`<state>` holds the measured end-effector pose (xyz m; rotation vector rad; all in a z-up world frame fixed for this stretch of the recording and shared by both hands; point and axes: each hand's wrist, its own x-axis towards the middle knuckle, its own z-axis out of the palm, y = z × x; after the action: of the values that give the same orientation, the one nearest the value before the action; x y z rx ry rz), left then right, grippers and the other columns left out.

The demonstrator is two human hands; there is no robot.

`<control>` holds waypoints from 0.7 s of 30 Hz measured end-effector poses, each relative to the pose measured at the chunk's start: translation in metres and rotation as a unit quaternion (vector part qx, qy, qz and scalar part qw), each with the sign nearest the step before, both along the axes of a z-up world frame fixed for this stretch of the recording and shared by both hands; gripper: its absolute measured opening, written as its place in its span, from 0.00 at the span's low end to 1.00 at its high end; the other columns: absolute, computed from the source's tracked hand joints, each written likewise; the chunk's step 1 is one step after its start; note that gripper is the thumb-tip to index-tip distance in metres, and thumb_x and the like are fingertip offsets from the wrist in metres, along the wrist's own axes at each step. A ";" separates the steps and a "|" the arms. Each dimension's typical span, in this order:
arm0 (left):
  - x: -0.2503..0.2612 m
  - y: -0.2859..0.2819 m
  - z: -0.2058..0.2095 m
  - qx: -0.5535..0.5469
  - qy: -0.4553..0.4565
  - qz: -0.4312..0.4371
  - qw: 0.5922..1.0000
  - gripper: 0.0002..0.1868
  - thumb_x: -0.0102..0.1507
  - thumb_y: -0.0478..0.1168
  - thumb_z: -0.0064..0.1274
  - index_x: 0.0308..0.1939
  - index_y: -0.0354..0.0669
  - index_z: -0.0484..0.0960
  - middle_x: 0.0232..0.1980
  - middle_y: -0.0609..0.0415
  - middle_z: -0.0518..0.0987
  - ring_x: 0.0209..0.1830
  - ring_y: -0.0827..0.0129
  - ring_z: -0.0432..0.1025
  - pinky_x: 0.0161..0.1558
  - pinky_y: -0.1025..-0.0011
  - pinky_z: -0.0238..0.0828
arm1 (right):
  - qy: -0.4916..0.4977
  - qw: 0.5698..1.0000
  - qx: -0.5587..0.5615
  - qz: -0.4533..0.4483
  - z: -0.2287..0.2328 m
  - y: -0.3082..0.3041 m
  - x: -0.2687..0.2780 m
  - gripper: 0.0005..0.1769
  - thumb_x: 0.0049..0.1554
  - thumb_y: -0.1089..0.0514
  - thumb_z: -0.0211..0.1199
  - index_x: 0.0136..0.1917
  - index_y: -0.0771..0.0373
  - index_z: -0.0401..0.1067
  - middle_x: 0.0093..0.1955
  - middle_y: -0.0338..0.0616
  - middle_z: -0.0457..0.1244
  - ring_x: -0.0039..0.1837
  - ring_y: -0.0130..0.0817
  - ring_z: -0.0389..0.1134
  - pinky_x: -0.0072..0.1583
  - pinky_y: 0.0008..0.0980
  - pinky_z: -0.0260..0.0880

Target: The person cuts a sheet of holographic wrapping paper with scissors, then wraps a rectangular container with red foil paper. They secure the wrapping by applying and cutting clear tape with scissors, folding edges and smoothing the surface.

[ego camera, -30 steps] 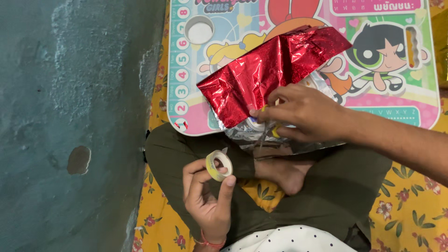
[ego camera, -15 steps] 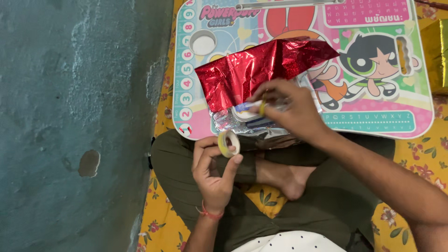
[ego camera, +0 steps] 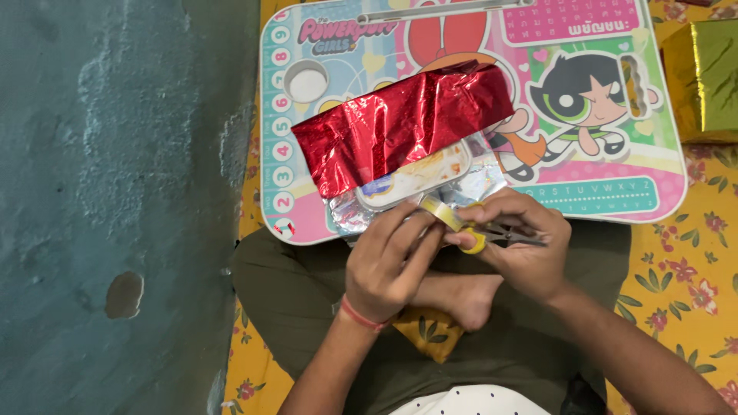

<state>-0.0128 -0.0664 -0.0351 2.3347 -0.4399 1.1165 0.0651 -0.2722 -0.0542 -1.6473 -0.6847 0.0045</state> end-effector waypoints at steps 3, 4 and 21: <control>-0.001 -0.001 0.008 -0.158 0.045 0.018 0.986 0.16 0.59 0.41 0.71 0.47 0.38 0.86 0.54 0.50 0.78 0.51 0.59 0.78 0.53 0.64 0.78 | 0.001 1.000 0.019 -0.019 -0.004 -0.005 0.004 0.18 0.53 0.67 0.75 0.53 0.67 0.69 0.51 0.44 0.68 0.56 0.26 0.74 0.59 0.27 0.77; 0.002 0.001 0.010 -0.226 0.096 0.019 0.969 0.14 0.61 0.38 0.67 0.48 0.37 0.85 0.55 0.49 0.79 0.48 0.62 0.79 0.51 0.67 0.79 | 0.001 1.000 0.022 -0.018 -0.004 -0.006 0.006 0.18 0.54 0.67 0.75 0.53 0.67 0.69 0.51 0.44 0.68 0.56 0.27 0.74 0.59 0.28 0.77; 0.101 0.056 0.035 -0.366 0.506 -0.176 0.761 0.20 0.57 0.34 0.65 0.52 0.37 0.79 0.37 0.55 0.88 0.38 0.79 0.80 0.42 0.78 0.77 | -0.099 0.984 -0.115 -0.092 0.024 0.004 0.007 0.18 0.49 0.65 0.79 0.50 0.67 0.74 0.49 0.45 0.69 0.50 0.29 0.72 0.53 0.27 0.74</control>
<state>0.0885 -0.0109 0.0001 1.6735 0.0119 -0.2423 0.0719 -0.2683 -0.0305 -1.9481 -0.6987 -0.2238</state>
